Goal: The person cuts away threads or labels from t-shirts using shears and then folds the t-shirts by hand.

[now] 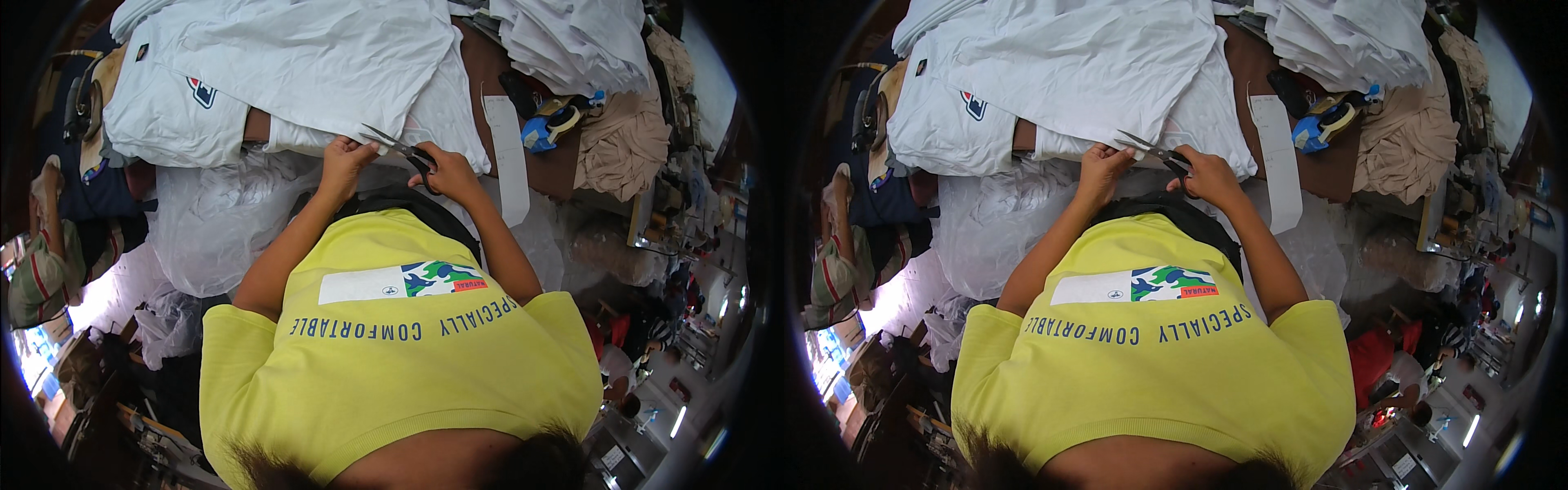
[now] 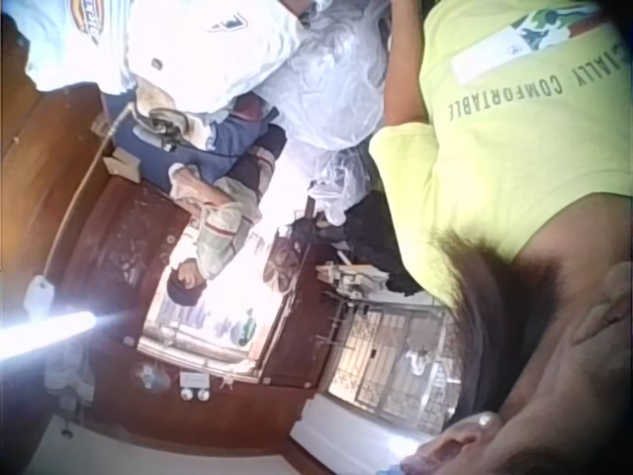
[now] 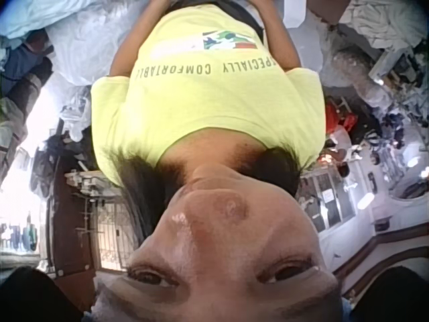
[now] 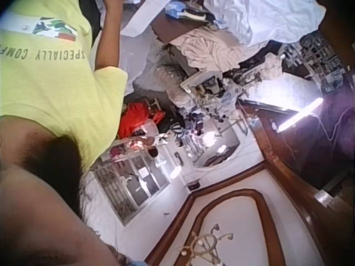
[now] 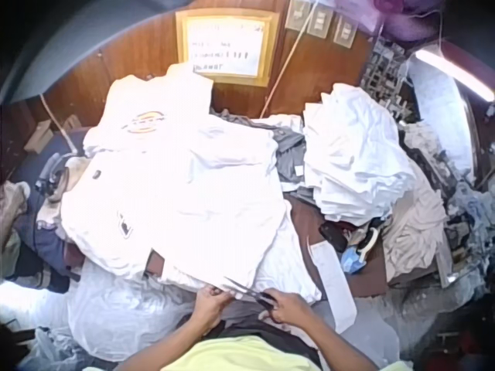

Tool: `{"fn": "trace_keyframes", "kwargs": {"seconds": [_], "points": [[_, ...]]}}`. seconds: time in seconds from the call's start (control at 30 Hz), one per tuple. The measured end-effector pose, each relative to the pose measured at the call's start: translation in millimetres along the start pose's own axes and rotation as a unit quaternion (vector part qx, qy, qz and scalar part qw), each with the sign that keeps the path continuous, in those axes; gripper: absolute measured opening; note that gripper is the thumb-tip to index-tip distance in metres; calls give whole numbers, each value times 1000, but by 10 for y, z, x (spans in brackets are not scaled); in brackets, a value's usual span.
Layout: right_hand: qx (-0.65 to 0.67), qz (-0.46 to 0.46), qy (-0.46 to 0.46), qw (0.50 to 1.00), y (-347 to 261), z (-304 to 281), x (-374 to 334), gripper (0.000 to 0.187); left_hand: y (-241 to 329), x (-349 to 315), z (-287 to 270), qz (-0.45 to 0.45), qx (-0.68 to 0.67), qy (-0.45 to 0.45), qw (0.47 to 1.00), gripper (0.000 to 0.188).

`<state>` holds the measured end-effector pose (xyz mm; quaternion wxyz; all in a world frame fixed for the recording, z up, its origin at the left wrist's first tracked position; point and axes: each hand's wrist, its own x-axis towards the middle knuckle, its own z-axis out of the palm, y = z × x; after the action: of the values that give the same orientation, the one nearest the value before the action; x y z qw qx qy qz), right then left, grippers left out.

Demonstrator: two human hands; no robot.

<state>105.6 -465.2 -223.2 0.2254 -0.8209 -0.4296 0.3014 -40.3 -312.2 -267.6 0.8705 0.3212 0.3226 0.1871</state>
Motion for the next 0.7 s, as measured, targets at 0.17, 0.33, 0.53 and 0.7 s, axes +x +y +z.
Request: {"fn": "trace_keyframes", "kwargs": {"seconds": [0.17,0.33,0.53,0.7], "points": [[56,17,4,998,-3,-9,-77,44,58,39,-34,10,-70,26,997,26],[8,-5,45,999,-82,43,-11,67,48,63,-119,23,-48,16,998,26],[-16,-56,79,995,-248,70,79,64,97,12,-80,29,-32,7,999,26],[-5,-40,56,998,-22,160,69,56,155,28,-84,16,-64,22,998,26]]}}
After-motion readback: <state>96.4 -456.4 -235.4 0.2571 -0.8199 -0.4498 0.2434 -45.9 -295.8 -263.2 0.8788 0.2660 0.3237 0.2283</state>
